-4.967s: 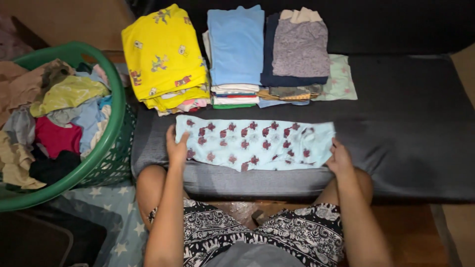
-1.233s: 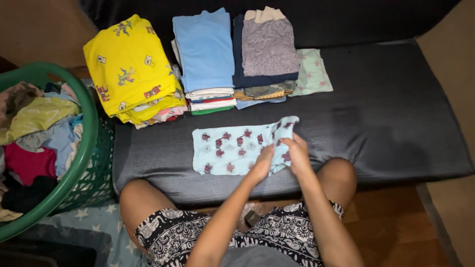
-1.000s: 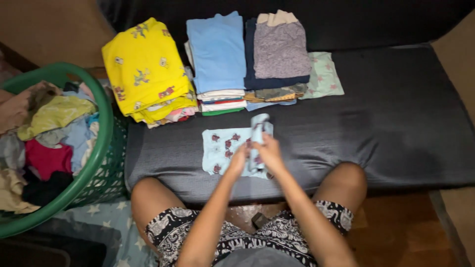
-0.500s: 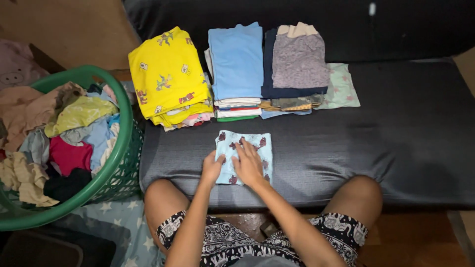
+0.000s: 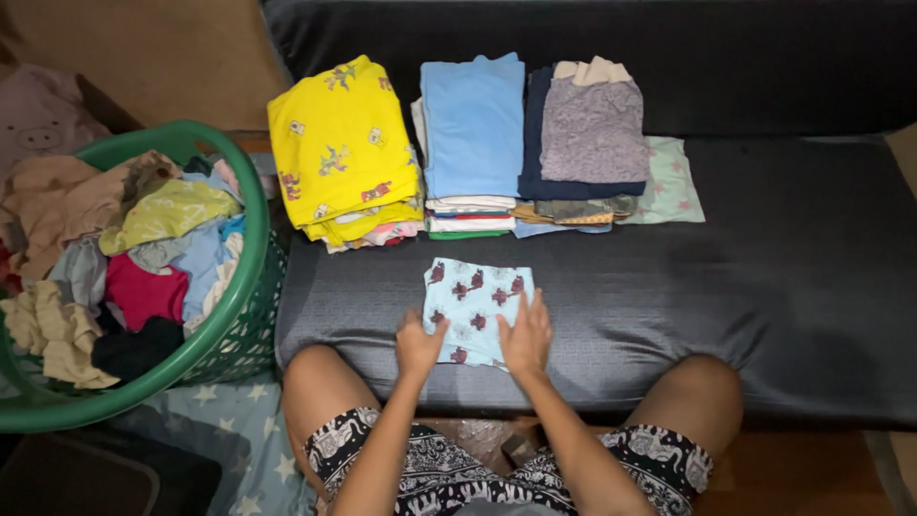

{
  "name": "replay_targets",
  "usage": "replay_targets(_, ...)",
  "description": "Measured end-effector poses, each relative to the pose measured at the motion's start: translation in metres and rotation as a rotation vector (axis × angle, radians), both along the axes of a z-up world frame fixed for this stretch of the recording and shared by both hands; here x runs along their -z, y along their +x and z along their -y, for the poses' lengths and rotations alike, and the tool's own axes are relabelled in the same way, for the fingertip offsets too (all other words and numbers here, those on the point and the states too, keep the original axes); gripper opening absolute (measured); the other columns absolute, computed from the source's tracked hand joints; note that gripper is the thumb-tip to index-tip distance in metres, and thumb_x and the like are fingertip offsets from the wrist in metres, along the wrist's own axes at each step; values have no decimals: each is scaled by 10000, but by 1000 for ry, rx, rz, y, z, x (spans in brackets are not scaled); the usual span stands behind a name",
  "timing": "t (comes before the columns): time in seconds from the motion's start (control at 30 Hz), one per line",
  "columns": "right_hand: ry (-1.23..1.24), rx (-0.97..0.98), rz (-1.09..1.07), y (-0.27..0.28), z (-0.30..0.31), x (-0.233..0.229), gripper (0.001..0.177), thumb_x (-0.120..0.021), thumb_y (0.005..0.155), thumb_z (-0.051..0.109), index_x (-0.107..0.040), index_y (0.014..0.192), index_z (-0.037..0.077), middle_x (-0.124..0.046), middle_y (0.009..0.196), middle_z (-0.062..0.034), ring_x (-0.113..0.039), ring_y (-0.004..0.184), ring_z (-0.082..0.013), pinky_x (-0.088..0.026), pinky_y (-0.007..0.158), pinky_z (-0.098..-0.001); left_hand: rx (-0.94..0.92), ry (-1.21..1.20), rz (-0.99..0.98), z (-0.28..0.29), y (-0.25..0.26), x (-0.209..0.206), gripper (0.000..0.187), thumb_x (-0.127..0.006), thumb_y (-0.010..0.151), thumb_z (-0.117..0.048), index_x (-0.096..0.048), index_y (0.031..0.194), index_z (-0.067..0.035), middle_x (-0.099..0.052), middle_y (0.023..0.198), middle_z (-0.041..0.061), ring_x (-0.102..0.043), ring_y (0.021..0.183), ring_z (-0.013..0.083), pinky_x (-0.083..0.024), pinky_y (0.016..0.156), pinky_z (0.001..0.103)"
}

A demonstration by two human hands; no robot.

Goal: Folding various items of laundry and stacking them on a bench.

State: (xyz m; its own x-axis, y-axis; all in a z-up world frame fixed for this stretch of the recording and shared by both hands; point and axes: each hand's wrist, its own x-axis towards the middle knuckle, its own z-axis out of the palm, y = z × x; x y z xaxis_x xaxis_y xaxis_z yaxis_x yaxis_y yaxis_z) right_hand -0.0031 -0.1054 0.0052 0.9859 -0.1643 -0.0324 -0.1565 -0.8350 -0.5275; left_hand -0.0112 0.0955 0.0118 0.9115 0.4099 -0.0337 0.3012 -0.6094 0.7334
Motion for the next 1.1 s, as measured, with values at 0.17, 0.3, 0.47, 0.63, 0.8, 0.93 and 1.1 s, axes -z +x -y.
replay_targets(0.17, 287, 166, 123, 8, -1, 3, 800, -797, 825, 226, -414, 1486, -10, -545, 1412, -239, -522, 1288, -387, -409, 1107, -468, 38, -101, -143, -6, -3, 8, 661, -904, 698, -340, -647, 1198, 7, -725, 1092, 247, -708, 1017, 400, -552, 894, 463)
replay_targets(0.3, 690, 135, -74, 26, -5, 24, 562, -712, 820, 48, -554, 1358, 15, -747, 1136, -167, -735, 1016, -267, -564, 908, -375, 15, -352, -221, -20, 1, 19, 443, -846, 735, -246, -759, 1106, -21, -790, 1020, 193, -767, 955, 307, -559, 890, 403)
replay_targets(0.47, 802, -189, 87, 41, -50, 34, 526, -661, 827, -66, -568, 1336, 28, -730, 1148, -146, -694, 1035, -207, -531, 915, -333, -11, -382, -4, -92, 9, 41, 367, -791, 752, -123, -737, 1098, -15, -786, 990, 157, -749, 910, 244, -560, 838, 375)
replay_targets(0.63, 855, -303, -69, 50, -121, -18, 553, -623, 869, -62, -564, 1405, 63, -774, 1100, -163, -702, 944, -176, -555, 849, -320, -81, -459, 196, -179, 9, 44, 398, -764, 742, -77, -722, 1133, -15, -794, 1013, 157, -735, 917, 233, -566, 831, 359)
replay_targets(0.8, 958, -368, -107, 70, -157, 12, 713, -619, 862, -52, -404, 1524, 105, -601, 1390, -172, -709, 1000, -169, -570, 847, -307, -310, -138, 69, -206, -11, -2, 496, -818, 763, -184, -682, 1235, -112, -753, 1115, 178, -714, 1039, 355, -531, 912, 445)
replay_targets(0.93, 867, -358, -114, 70, -145, 38, 675, -675, 870, -31, -452, 1496, 84, -610, 1387, -196, -697, 1004, -173, -565, 861, -296, -404, 91, 139, -196, -9, 8, 702, -883, 676, -199, -610, 1318, -113, -610, 1273, 225, -559, 1187, 438, -451, 1009, 505)
replay_targets(1.1, 958, -232, -68, 76, -111, 62, 507, -645, 883, -12, -580, 1381, 52, -728, 1126, -152, -717, 867, -153, -588, 799, -284, -315, 418, 164, -130, -5, -23, 559, -840, 741, -226, -641, 1255, -132, -604, 1327, 127, -486, 1305, 350, -381, 1060, 589)
